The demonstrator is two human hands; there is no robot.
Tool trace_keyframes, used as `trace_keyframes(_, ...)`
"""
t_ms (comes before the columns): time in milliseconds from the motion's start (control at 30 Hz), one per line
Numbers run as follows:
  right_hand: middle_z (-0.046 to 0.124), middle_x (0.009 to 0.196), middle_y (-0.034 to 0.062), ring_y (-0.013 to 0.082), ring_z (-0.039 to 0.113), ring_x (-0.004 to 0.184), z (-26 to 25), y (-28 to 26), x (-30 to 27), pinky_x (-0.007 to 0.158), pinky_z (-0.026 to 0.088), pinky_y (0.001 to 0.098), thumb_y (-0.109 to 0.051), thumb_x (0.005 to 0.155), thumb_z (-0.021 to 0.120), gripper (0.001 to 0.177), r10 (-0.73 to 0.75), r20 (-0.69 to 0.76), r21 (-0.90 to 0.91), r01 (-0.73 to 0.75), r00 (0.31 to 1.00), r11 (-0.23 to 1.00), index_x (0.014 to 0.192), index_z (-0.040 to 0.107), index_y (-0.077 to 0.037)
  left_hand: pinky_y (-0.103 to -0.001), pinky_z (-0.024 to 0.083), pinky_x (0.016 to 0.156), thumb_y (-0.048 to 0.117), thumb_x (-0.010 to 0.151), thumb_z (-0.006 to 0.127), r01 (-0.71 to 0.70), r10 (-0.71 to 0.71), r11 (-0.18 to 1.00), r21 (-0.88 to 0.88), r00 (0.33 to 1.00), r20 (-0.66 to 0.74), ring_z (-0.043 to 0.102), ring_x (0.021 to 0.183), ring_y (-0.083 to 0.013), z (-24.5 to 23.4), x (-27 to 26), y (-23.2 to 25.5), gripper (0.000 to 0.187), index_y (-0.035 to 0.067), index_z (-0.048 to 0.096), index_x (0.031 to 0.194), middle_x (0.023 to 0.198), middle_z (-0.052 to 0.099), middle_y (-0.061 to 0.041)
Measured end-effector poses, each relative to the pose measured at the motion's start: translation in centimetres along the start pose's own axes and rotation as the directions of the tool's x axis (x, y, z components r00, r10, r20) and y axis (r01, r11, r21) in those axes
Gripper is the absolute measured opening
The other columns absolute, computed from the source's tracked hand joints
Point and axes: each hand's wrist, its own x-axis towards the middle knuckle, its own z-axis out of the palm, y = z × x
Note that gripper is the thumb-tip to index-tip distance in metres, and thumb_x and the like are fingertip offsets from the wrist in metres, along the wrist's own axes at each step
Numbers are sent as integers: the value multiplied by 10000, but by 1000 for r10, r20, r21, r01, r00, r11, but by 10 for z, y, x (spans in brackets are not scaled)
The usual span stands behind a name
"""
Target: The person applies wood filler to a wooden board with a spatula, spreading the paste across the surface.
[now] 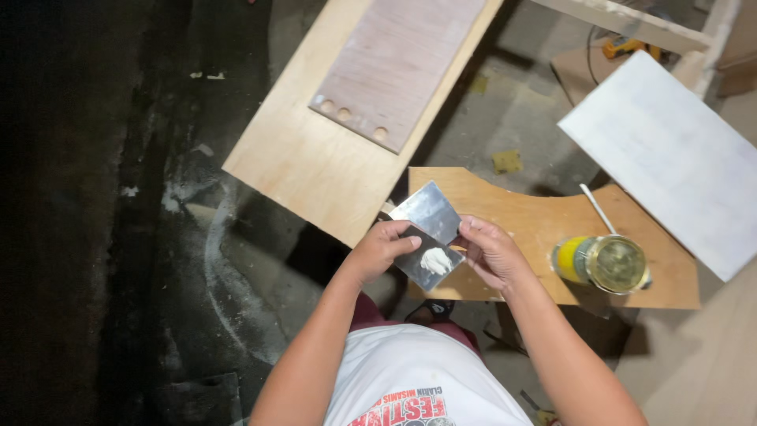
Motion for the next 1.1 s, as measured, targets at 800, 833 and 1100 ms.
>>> trace_keyframes(800, 706, 830, 88, 186, 767, 786, 240, 94, 137, 728, 634, 304, 82, 860, 809, 179, -540, -535, -121, 573, 650, 810, 994, 760, -26, -427, 693, 871, 83, 1085, 664, 31, -60, 973, -230, 991, -116, 826, 1001, -244, -324, 15, 109, 241, 0, 742, 1297, 1134, 836, -170)
trace_keyframes(833, 706, 830, 88, 186, 767, 786, 242, 89, 137, 728, 634, 304, 82, 860, 809, 179, -540, -545, -128, 572, 641, 810, 994, 760, -26, -427, 693, 871, 83, 1085, 664, 42, -68, 972, -233, 992, -104, 826, 1001, -244, -320, 18, 121, 241, 0, 742, 1297, 1134, 836, -170)
trace_keyframes(1100, 820, 972, 58, 76, 685, 904, 274, 39, 150, 784, 565, 281, -8, 879, 828, 350, -625, -336, -774, 171, 705, 609, 1213, 863, -107, -422, 698, 882, 68, 1127, 565, -98, 87, 990, -102, 990, -111, 794, 972, -193, -291, 42, 164, 265, -26, 745, 1298, 1096, 827, -188)
